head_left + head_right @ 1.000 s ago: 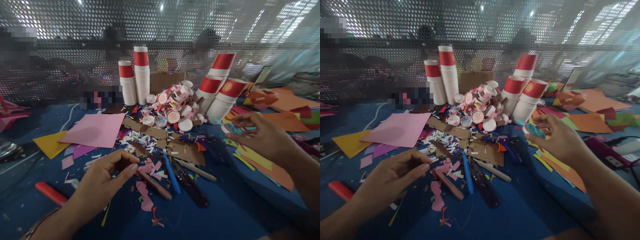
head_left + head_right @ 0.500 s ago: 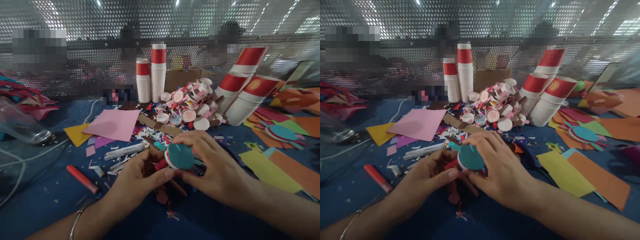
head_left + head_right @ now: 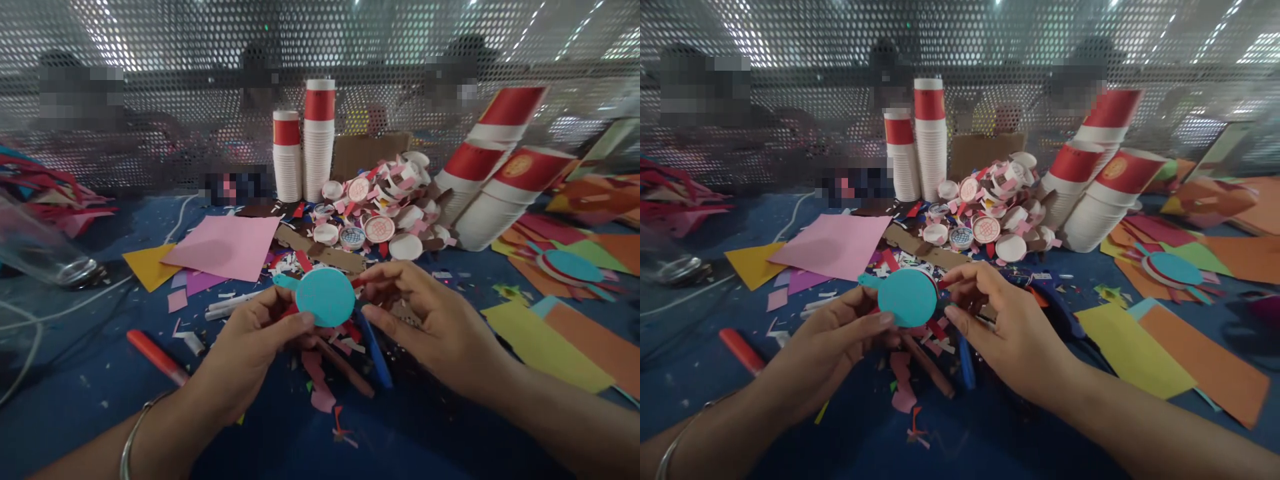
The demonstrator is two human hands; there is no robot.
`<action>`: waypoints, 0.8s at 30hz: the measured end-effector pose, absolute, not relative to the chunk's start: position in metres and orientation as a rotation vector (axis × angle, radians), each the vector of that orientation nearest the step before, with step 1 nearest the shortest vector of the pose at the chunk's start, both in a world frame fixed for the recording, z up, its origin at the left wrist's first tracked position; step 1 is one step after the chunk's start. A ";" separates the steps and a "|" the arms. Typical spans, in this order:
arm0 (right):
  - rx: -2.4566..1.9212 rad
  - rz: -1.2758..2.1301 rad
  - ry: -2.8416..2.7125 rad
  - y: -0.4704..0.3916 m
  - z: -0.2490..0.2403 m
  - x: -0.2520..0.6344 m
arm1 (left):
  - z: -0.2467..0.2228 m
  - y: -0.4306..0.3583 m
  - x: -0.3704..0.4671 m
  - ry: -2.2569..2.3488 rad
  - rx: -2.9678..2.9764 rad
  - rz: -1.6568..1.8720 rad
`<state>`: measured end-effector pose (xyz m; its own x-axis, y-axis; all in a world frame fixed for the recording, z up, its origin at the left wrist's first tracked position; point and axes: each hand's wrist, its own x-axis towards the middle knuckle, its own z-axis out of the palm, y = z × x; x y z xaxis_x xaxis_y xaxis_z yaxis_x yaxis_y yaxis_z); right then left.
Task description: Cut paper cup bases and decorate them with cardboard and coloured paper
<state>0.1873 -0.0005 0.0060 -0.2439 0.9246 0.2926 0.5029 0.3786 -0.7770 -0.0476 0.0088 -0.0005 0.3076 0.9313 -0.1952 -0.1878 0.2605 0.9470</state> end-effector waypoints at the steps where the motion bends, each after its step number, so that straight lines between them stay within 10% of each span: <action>1: -1.238 0.746 -1.866 0.000 0.006 0.188 | -0.001 0.009 -0.048 0.947 1.019 0.939; 24: -1.183 1.009 -1.734 0.004 -0.003 0.188 | 0.002 0.003 -0.050 1.017 1.382 0.966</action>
